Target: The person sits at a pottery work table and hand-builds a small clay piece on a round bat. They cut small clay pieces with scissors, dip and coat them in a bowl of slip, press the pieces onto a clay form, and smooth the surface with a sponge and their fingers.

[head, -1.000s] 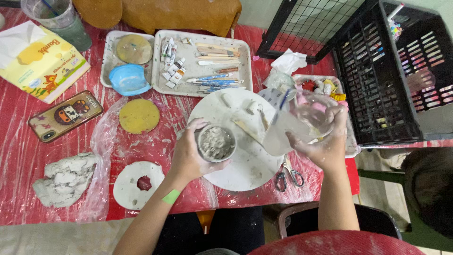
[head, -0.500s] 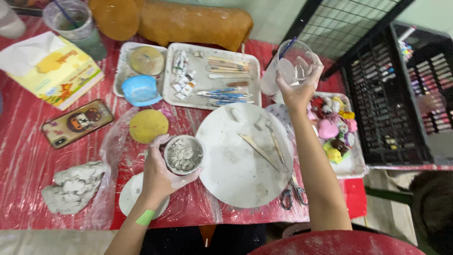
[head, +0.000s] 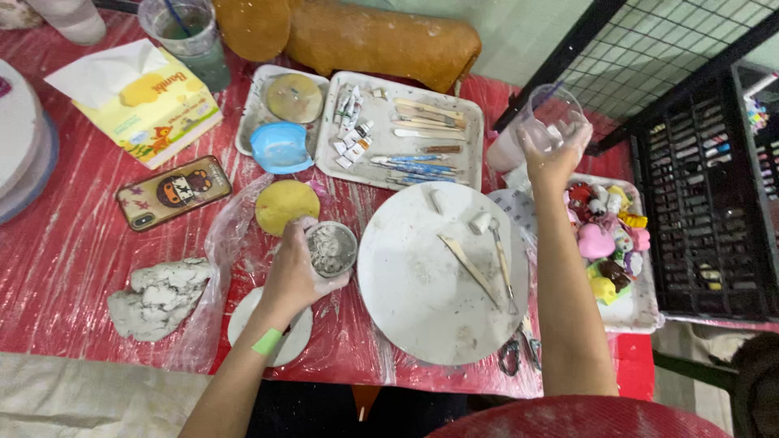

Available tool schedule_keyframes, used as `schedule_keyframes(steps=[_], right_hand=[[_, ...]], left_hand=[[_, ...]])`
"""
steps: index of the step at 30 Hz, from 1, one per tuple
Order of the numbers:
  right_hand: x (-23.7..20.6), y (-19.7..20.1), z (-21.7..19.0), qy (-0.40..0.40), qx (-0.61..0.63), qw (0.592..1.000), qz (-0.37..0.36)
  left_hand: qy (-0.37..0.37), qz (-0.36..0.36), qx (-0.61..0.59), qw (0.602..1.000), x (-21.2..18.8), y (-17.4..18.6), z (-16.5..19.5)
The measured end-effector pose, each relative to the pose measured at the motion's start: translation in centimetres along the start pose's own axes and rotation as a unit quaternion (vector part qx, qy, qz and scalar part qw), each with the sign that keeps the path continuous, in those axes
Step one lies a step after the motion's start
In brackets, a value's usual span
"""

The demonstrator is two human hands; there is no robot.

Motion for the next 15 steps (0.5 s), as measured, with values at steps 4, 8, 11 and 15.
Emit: schedule_keyframes(steps=[4, 8, 11, 15], right_hand=[[-0.2, 1.7, -2.8, 0.039, -0.097, 0.994, -0.036], [-4.9, 5.3, -10.2, 0.128, -0.144, 0.981, -0.018], [-9.5, 5.6, -13.1, 0.065, -0.128, 0.973, -0.18], [-12.3, 5.0, -14.3, 0.07, -0.183, 0.929, -0.315]], left_hand=[[-0.021, -0.04, 0.046, 0.998, -0.5, 0.8, 0.6], [-0.06, -0.027, 0.0, 0.998, -1.2, 2.0, 1.2], [-0.021, 0.0, 0.014, 1.0, -2.0, 2.4, 0.3], [-0.034, 0.035, 0.051, 0.998, -3.2, 2.4, 0.4]])
Point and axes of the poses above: each hand's wrist, its own x-axis towards the middle knuckle, its own y-axis out of the back of the hand, z = x × y, the point moved 8 cm from there along x, towards the middle knuckle, and after that the axes turned 5 degrees about z, right-handed, at the moved point
